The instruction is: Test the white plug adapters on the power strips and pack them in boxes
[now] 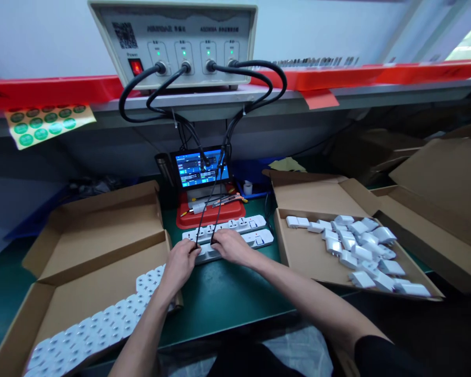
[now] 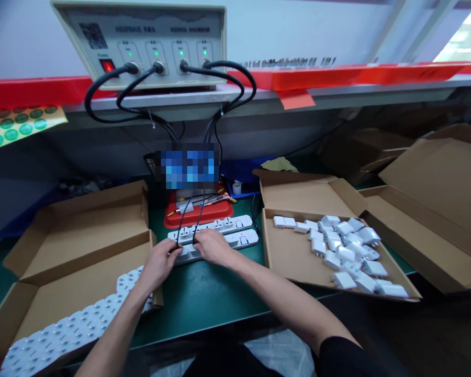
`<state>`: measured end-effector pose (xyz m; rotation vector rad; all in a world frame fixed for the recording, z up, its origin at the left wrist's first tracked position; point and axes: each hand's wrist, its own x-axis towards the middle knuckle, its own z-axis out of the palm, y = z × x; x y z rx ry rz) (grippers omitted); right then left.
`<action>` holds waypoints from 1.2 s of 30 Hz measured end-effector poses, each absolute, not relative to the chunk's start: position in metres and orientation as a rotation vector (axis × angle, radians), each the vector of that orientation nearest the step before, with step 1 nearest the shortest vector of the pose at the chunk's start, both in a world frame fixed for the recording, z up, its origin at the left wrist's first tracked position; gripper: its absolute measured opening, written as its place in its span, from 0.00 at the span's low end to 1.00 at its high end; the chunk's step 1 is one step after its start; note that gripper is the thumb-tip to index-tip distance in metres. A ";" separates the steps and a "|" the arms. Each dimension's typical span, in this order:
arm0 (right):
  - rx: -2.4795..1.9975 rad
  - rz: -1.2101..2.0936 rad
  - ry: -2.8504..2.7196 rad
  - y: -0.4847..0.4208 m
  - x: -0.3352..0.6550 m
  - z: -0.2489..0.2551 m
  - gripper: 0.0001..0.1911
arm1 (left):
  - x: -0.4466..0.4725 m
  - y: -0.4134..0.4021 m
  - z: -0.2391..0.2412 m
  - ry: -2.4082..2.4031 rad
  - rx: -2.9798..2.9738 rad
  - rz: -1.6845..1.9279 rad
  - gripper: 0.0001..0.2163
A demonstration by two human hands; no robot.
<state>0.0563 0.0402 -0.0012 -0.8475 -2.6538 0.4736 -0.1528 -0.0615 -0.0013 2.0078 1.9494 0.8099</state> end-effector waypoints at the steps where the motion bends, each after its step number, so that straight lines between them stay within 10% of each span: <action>1: -0.833 0.458 -2.665 0.042 0.061 0.002 0.07 | -0.154 -0.062 0.002 1.979 1.997 0.827 0.07; 6: -0.815 0.311 -2.723 0.062 0.119 0.018 0.21 | -0.126 -0.066 0.020 2.190 2.168 1.033 0.15; 18: -0.942 0.391 -2.546 0.070 0.188 0.032 0.15 | -0.010 -0.006 0.008 1.916 2.291 0.091 0.15; 27: -0.721 1.013 -2.142 0.018 0.173 0.063 0.17 | -0.008 -0.050 0.029 1.492 1.406 1.526 0.18; 36: -0.644 0.909 -2.198 -0.012 0.135 0.052 0.13 | -0.110 -0.135 0.032 1.738 1.148 1.574 0.24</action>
